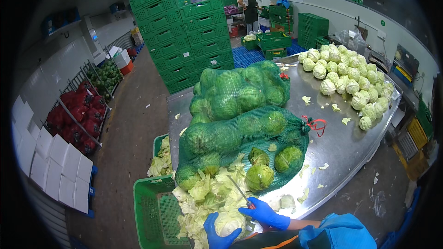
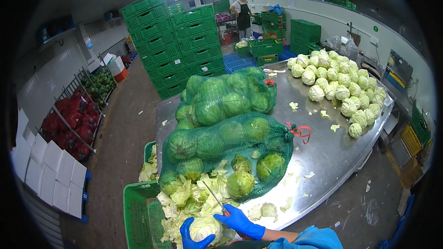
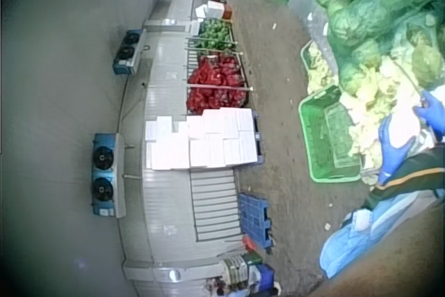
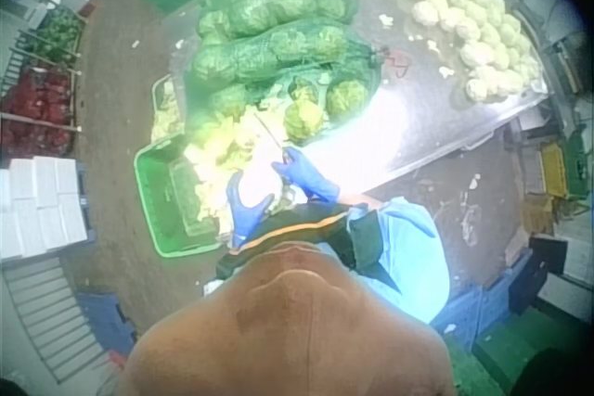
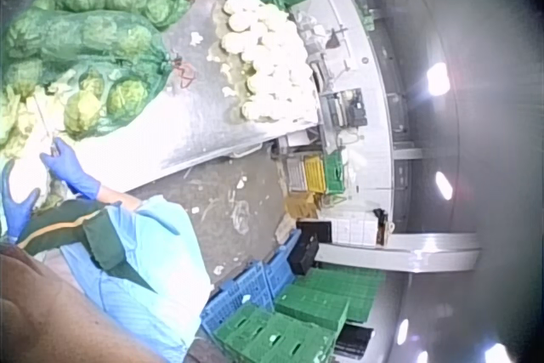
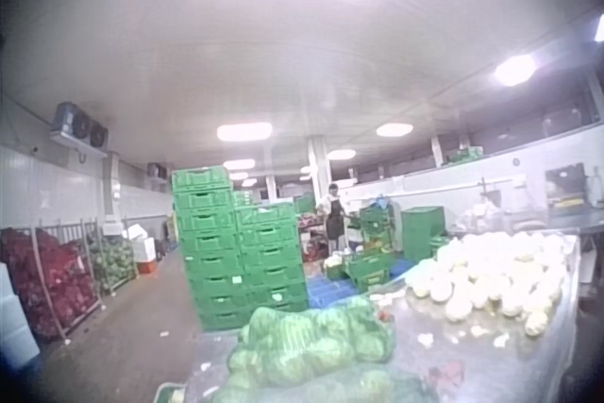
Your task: The person peels the outer leaves from cabbages by hand and using a knife, then places the trimmed cabbages into a pile on a metal table.
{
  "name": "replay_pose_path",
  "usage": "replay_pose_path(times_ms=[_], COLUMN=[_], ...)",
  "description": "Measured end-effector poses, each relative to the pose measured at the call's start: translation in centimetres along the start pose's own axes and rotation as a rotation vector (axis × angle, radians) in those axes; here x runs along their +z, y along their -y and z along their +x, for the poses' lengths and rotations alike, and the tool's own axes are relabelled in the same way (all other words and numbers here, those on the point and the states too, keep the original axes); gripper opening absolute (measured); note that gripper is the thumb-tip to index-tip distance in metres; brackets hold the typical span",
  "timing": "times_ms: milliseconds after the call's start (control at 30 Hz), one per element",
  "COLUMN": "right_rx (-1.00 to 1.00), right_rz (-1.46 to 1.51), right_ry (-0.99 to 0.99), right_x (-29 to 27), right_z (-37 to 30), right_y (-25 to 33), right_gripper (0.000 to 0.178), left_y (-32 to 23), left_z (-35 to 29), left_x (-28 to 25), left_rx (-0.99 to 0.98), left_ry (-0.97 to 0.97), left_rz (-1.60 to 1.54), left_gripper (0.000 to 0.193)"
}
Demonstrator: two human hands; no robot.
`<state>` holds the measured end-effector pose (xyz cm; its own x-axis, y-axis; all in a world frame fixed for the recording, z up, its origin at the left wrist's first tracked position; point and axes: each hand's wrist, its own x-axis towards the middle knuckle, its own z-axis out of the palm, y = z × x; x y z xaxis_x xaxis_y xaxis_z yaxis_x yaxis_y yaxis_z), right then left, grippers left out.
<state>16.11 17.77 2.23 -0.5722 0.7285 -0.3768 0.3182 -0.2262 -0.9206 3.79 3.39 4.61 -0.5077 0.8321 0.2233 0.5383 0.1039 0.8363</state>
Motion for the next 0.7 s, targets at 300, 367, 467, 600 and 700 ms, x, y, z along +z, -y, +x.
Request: replay_pose_path(times_ms=[300,367,467,600,700], right_rx=[0.086,0.083,0.002,-0.044,-0.052], right_rz=[0.057,0.042,-0.054,-0.127,-0.115], right_ry=[0.084,0.081,0.041,0.011,0.005], right_x=[-0.2,-0.2,0.0,-0.1,0.0], right_z=[-0.5,-0.4,0.0,0.3,0.3], right_y=[0.9,0.7,-0.3,-0.7,-0.9], right_gripper=[0.043,0.043,0.044,0.045,0.046], left_y=[0.4,0.4,0.1,-0.2,-0.4], left_z=[-0.4,-0.4,-0.3,-0.3,-0.2], left_x=[-0.1,-0.2,-0.2,-0.3,-0.4], left_rx=[-0.006,-0.004,-0.005,-0.029,-0.053], left_ry=[0.004,0.008,0.016,0.028,0.037], left_rz=[-0.006,0.005,0.020,-0.010,-0.014], left_gripper=[0.086,0.086,0.086,0.086,0.085])
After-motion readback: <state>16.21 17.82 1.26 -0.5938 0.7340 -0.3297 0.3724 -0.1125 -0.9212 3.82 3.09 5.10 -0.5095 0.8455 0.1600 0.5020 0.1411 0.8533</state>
